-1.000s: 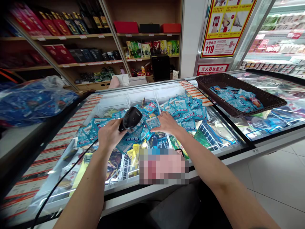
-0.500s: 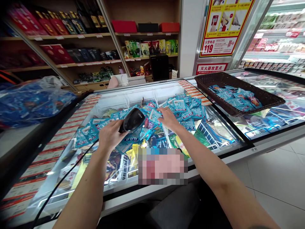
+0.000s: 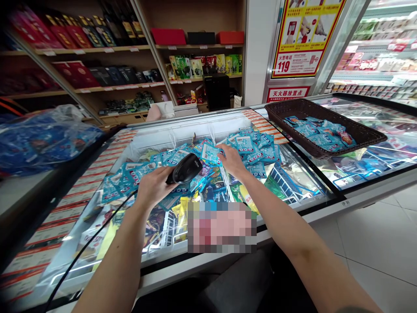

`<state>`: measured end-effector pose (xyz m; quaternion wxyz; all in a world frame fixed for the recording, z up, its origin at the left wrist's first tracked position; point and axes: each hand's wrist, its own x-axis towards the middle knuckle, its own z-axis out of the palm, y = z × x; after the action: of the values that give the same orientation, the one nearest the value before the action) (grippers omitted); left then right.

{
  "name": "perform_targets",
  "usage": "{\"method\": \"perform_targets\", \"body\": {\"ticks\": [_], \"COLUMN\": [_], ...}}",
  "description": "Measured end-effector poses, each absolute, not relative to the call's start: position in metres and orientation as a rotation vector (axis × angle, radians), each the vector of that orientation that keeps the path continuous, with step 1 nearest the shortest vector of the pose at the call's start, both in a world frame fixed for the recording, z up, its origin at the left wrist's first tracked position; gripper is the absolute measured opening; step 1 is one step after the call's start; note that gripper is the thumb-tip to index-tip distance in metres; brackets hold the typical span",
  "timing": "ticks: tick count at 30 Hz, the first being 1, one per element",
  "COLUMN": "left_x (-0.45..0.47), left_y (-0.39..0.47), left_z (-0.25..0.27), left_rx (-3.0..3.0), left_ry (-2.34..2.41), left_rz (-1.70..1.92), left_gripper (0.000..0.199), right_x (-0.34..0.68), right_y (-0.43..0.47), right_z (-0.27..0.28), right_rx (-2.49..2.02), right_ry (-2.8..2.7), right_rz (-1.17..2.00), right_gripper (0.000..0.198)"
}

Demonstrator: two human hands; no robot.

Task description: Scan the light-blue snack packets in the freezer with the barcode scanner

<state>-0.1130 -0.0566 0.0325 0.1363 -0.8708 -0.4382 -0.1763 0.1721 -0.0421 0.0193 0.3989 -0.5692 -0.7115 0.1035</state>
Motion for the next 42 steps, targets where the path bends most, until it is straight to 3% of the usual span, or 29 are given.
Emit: {"method": "perform_targets", "body": {"ticks": [23, 33, 42], "left_x": [-0.110, -0.117, -0.119], "left_y": [-0.057, -0.057, -0.056], "left_z": [0.032, 0.031, 0.032], "left_rx": [-2.494, -2.256, -2.170], "left_ry": [-1.273, -1.497, -1.604], "left_rz": [-0.417, -0.574, -0.598], "left_gripper": [0.034, 0.036, 0.036], "right_x": [0.168, 0.196, 0.193], "right_y": [-0.047, -0.039, -0.038], "right_z": [0.022, 0.025, 0.011], "right_rx": [-1.366, -1.512, -1.658], "right_ry": [-1.821, -1.621, -1.800], "right_rz": [0.258, 0.037, -0.285], "right_gripper": [0.034, 0.038, 0.033]}}
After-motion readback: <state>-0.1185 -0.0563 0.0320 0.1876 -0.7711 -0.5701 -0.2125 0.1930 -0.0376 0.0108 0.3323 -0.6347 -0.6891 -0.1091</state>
